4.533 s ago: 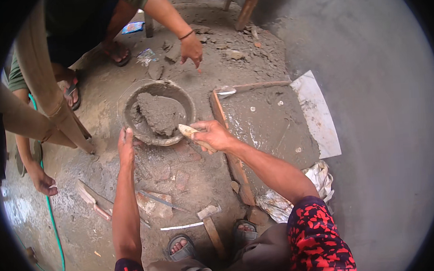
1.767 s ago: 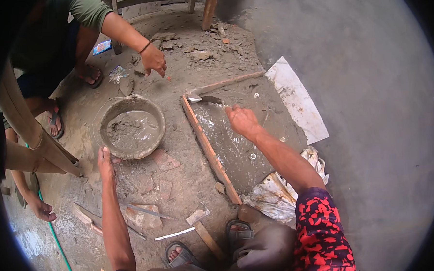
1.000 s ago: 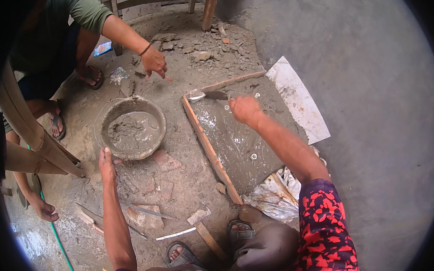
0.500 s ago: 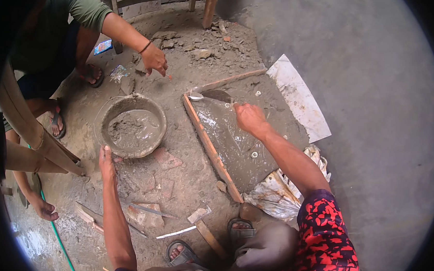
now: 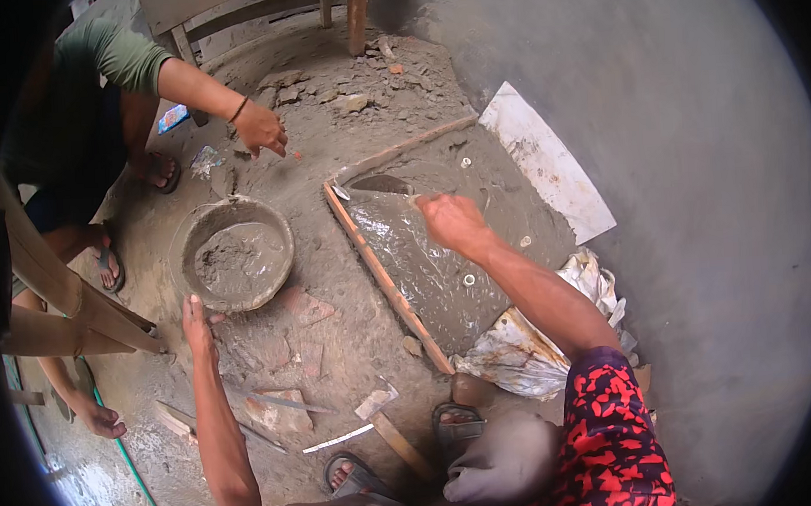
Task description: The person applies wet cement into a square wooden frame using a trowel and then smooths the surface.
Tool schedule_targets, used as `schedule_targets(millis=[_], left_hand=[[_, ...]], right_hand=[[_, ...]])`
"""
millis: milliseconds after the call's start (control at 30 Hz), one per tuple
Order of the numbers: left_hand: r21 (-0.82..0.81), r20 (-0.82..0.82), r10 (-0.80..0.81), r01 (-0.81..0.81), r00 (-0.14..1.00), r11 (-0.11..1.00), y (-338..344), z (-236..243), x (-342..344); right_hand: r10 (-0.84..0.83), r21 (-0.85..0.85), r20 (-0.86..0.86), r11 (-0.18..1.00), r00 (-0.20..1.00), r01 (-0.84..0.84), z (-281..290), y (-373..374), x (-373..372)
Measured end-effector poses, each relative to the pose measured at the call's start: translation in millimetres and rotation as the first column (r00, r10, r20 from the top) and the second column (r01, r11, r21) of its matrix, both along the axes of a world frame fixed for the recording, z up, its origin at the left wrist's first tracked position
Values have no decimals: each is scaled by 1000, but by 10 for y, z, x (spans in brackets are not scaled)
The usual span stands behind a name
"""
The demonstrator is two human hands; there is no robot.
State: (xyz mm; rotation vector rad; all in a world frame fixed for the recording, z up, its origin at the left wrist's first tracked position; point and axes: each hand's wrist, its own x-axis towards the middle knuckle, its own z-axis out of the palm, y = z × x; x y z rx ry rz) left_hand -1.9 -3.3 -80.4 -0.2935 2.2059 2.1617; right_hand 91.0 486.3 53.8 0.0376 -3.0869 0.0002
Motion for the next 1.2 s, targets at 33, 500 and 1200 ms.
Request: schedule_targets(millis=[33,500,1200], left_hand=[[-16,26,3,-3,1000,1000,14,8,7],[-193,232,2,44,973,980,78,363,72],[-306,331,52,55,942,951,28,429,37]], right_hand=[[31,5,16,1000,999,-31,-16,7,38],[7,-78,-20,997,1000,-8,-167,282,78],[47,-123,-174,990,984,-69,-302,335,7]])
